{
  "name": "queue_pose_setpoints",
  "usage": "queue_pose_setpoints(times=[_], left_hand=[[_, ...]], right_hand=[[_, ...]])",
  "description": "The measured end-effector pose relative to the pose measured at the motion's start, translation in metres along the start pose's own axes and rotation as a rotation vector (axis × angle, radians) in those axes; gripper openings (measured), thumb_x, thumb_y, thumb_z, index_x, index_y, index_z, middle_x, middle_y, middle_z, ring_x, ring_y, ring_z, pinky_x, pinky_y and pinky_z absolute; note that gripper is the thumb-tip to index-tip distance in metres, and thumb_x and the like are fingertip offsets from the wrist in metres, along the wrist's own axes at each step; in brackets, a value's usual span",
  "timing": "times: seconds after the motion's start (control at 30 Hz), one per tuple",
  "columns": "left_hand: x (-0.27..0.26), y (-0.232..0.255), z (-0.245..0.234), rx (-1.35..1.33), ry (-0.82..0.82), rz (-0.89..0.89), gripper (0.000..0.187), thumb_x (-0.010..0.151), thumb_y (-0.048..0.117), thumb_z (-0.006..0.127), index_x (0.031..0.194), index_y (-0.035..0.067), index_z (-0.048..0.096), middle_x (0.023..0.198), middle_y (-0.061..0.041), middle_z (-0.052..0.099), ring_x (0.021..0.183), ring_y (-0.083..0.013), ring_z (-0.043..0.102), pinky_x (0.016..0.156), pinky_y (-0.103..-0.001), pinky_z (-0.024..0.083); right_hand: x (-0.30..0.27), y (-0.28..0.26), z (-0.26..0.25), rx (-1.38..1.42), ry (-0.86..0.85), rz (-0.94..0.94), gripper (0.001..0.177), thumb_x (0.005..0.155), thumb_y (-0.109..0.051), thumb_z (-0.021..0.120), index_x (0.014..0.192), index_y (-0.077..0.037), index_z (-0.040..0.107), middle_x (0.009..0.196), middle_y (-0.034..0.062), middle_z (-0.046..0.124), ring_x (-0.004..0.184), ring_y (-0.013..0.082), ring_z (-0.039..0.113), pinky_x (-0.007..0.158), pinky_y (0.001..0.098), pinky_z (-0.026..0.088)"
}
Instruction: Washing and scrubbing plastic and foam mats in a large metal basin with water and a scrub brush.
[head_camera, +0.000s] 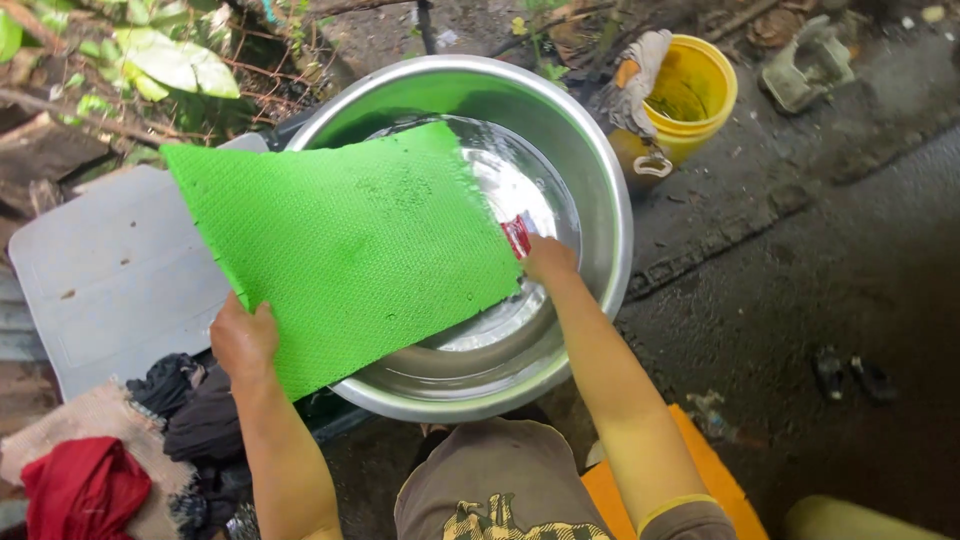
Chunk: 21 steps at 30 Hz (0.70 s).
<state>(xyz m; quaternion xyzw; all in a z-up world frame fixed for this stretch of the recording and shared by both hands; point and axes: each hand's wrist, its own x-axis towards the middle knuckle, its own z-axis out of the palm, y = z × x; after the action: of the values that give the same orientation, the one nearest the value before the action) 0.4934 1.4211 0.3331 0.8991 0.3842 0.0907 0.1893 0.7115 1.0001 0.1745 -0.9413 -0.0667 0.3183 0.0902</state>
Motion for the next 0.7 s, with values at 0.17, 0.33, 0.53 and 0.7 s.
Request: queue_pose_setpoints(times=[0.17,0.33,0.53,0.7], left_hand=[[-0.002,0.030,0.031,0.068,0.007,-0.073,0.034,0.090,0.011,0.074,0.124,0.009,0.072,0.099,-0.024,0.073,0.094,-0.0459,0.069,0.081,-0.055,0.053],[0.002,0.026,0.058,0.025,0.022,-0.063,0.033,0.090,0.010,0.073,0.123,0.008,0.071,0.103,-0.023,0.074,0.096,-0.0460,0.068,0.081,-0.055,0.053],[0.007,0.013,0.100,0.096,-0.113,-0.237,0.031,0.092,0.015,0.073,0.122,0.007,0.069,0.105,-0.025,0.073,0.100,-0.0447,0.069,0.086,-0.053,0.054],[0.010,0.019,0.090,-0.030,-0.157,-0.307,0.036,0.086,0.017,0.074,0.121,0.011,0.070,0.107,-0.023,0.073,0.101,-0.0441,0.068,0.087,-0.053,0.053]], right_hand=[[0.007,-0.022,-0.043,-0.191,-0.048,-0.225,0.061,0.088,-0.032,0.064,0.147,-0.028,0.050,0.141,0.0198,0.052,0.121,0.0421,0.059,0.095,0.0522,0.050],[0.069,0.016,-0.016,-0.424,-0.100,-0.275,0.036,0.104,-0.023,0.050,0.137,-0.016,0.064,0.138,0.0163,0.062,0.126,0.0356,0.065,0.099,0.0504,0.055],[0.074,0.039,-0.034,-1.027,0.240,-0.647,0.039,0.092,-0.026,0.054,0.129,-0.015,0.060,0.141,0.0114,0.055,0.132,0.0329,0.048,0.099,0.0606,0.041],[0.048,0.018,-0.090,-0.657,-0.248,-0.480,0.050,0.074,-0.029,0.079,0.121,-0.013,0.069,0.130,0.0094,0.070,0.124,0.0269,0.063,0.104,0.0505,0.049]])
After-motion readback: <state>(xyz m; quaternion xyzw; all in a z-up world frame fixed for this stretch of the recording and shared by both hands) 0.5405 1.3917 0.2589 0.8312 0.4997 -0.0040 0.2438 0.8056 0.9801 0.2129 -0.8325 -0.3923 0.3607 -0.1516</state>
